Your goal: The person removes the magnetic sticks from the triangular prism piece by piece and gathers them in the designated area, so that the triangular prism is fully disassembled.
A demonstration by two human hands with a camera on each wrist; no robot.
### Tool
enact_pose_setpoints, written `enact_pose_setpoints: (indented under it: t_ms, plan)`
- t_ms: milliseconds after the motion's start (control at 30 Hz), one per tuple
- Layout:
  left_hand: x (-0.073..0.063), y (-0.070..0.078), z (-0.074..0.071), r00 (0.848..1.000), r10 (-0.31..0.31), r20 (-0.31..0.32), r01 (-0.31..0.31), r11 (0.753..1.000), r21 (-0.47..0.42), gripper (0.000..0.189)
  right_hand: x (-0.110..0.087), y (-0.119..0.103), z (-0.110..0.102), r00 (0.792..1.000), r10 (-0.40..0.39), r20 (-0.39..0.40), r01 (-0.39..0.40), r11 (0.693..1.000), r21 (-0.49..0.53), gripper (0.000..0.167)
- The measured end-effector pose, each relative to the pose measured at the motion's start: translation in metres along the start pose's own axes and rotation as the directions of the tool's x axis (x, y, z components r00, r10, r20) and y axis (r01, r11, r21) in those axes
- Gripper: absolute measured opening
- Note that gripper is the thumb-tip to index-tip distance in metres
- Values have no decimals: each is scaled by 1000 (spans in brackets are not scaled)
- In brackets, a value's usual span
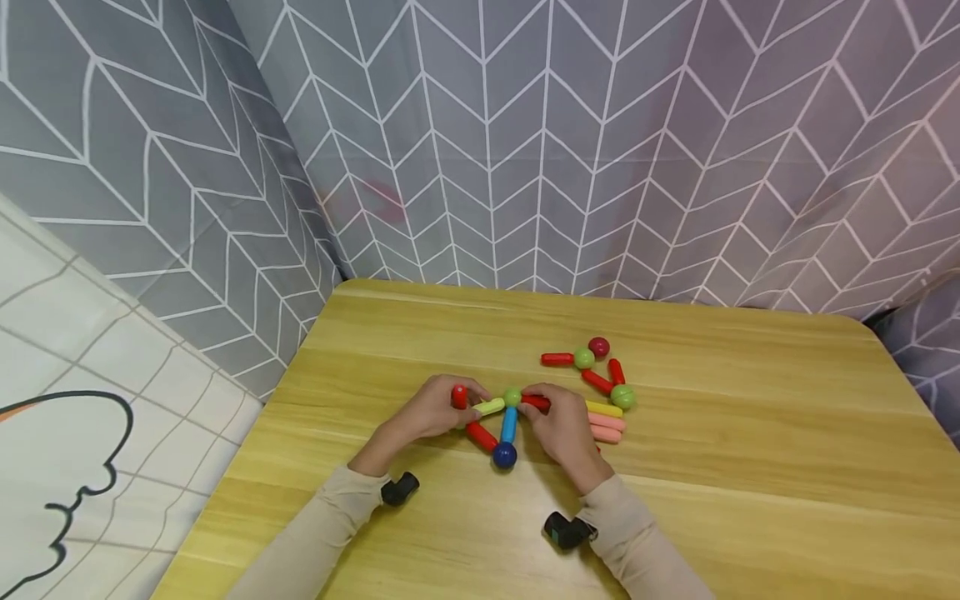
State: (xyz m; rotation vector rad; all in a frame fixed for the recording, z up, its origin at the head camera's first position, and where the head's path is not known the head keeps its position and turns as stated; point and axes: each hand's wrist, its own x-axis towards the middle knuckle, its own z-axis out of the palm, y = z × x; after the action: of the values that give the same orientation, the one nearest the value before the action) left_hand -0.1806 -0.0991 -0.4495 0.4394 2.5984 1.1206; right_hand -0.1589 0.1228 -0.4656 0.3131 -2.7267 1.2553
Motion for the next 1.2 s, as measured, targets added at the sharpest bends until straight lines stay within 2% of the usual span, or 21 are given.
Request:
enact_pose_setpoints:
  t_ms: [133, 300, 367, 467, 533, 633, 700, 867, 1033, 1200]
  plan:
    - [-1, 0, 0, 1000, -3, 0, 3, 1000, 1, 24, 2, 0, -2, 1000, 14, 8, -14, 999, -34, 19]
    - [-2, 0, 0, 1000, -2, 0, 2, 1000, 3, 24, 2, 6, -13, 999, 2, -39, -3, 999, -39, 22]
    - [-2, 1, 0, 1000, -5, -2, 5, 1000, 3, 24, 1, 9, -20, 999, 21, -36, -21, 1000, 1, 25]
    - [-2, 1, 0, 1000, -9, -8, 9, 1000, 0, 24, -4, 13, -34, 996, 90, 17, -91, 988, 123, 31]
    - [-3, 0, 0, 1000, -7, -12, 7, 1000, -8, 23, -8, 17, -44, 991, 127, 30, -130, 982, 136, 34]
    - [-4, -2, -2, 1000, 4, -11, -4, 1000, -28, 24, -15, 22, -58, 991, 133, -12, -132, 989, 71, 34]
    - [-6, -5, -5, 1000, 13, -1, -13, 999, -46, 27, -19, 24, -66, 990, 120, -72, -121, 993, 1, 30]
    - [-8, -9, -16, 997, 33, 72, -26, 996, -90, 40, -30, 27, -78, 980, 135, -147, -136, 991, -1, 24]
    - [-9, -12, -22, 990, 37, 136, -21, 993, -117, 48, -39, 22, -79, 988, 98, -119, -104, 994, -41, 23]
    - [-9, -14, -21, 991, 32, 133, -14, 991, -136, 48, -46, 17, -72, 994, 48, -96, -55, 996, -67, 22]
